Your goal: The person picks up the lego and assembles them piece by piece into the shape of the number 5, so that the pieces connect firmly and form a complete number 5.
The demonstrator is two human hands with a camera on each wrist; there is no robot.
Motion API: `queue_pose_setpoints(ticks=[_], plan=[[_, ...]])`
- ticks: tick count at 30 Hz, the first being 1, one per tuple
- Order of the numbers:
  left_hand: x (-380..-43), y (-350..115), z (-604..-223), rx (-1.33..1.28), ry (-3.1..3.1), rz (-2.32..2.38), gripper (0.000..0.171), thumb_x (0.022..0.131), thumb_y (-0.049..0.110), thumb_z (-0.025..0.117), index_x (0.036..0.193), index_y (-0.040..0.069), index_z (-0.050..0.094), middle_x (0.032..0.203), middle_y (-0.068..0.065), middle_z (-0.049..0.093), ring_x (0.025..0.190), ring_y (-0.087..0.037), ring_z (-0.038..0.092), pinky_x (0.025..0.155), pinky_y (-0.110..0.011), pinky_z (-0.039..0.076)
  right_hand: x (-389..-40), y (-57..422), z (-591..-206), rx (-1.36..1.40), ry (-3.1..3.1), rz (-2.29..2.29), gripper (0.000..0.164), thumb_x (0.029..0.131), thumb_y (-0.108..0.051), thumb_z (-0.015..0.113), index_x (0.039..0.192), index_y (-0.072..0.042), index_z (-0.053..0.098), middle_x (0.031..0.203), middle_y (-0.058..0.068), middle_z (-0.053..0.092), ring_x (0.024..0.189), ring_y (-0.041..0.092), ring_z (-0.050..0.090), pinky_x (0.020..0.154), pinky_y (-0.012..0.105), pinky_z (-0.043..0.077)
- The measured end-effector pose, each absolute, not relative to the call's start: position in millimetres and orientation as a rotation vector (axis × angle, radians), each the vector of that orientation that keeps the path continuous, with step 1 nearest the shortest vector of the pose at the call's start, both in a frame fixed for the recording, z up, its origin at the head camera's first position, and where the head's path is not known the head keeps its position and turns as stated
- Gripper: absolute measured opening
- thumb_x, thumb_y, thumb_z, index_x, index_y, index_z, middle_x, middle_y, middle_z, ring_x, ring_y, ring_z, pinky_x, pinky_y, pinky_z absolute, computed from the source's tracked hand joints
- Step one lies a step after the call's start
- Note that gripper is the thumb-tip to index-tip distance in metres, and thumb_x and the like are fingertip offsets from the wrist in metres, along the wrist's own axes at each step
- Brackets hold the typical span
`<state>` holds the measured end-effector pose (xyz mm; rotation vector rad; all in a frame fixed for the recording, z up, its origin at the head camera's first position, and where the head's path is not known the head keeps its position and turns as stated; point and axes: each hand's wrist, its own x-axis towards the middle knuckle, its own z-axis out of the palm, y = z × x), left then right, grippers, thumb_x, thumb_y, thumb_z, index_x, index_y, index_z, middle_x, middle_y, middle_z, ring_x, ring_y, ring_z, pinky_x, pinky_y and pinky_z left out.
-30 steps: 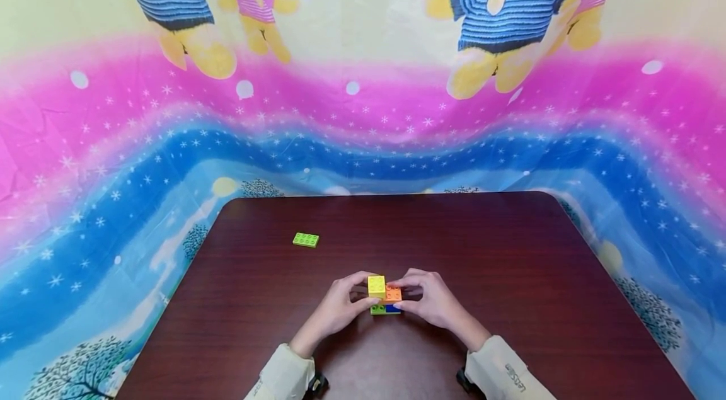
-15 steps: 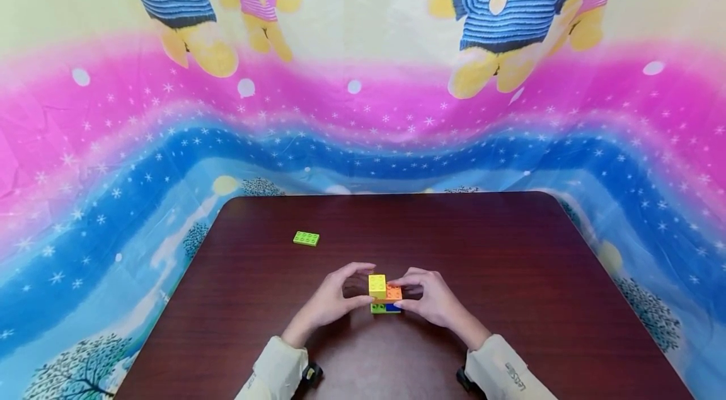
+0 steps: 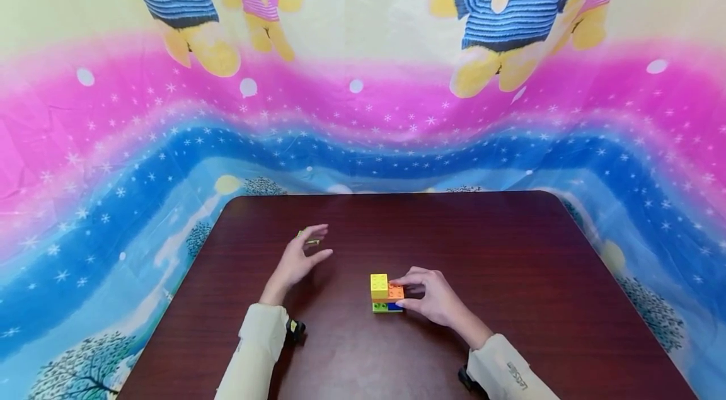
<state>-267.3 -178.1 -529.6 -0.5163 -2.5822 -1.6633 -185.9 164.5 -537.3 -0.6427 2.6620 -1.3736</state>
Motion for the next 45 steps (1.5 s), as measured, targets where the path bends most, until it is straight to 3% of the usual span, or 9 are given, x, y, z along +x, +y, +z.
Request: queue_pose_setpoints(ticks=[8,17,32,45], plan=[[-298,-204,-536,-0.243,-2.633,-1.675,0.062,0.097,0.010,0.073,0.153,0.014,0.047,0.157,-0.017,0.047,0.146,-0.038,0.043,0.120,-0.057,0.035,-185,164,-536,-0.595,2.654,-1.339,0.046,0.082,-0.014,0.089,0.125,-0.021,0.077,0.103,-0.011,0.065,0.104,0.014,0.069,0.084,0.027,0.062],[-304,-224,-556,-0.108,-2.796,-1.609,0.070,0.098,0.015,0.073,0.159,0.009,0.039,0.163,-0.019,0.038,0.150,-0.040,0.035,0.121,-0.058,0.033,-184,163,-537,-0.605,2.629,-1.352,0.045,0.082,-0.015,0.089,0.125,-0.023,0.077,0.102,-0.011,0.066,0.102,0.013,0.068,0.084,0.029,0.062],[-309,-220,-559,-0.166,-2.841,-1.429,0.051,0.091,-0.001,0.076,0.140,0.001,0.060,0.135,-0.023,0.063,0.123,-0.040,0.059,0.106,-0.056,0.049,-185,164,-537,-0.598,2.628,-1.363,0.044,0.083,-0.014,0.088,0.124,-0.025,0.077,0.102,-0.012,0.066,0.103,0.012,0.069,0.085,0.030,0.062],[-312,-216,-556,-0.141,-2.878,-1.353,0.039,0.093,0.004,0.076,0.131,0.002,0.068,0.127,-0.021,0.068,0.116,-0.038,0.064,0.102,-0.054,0.052,-184,166,-536,-0.594,2.640,-1.376,0.045,0.082,-0.012,0.089,0.124,-0.025,0.077,0.100,-0.009,0.066,0.101,0.014,0.070,0.085,0.033,0.062]])
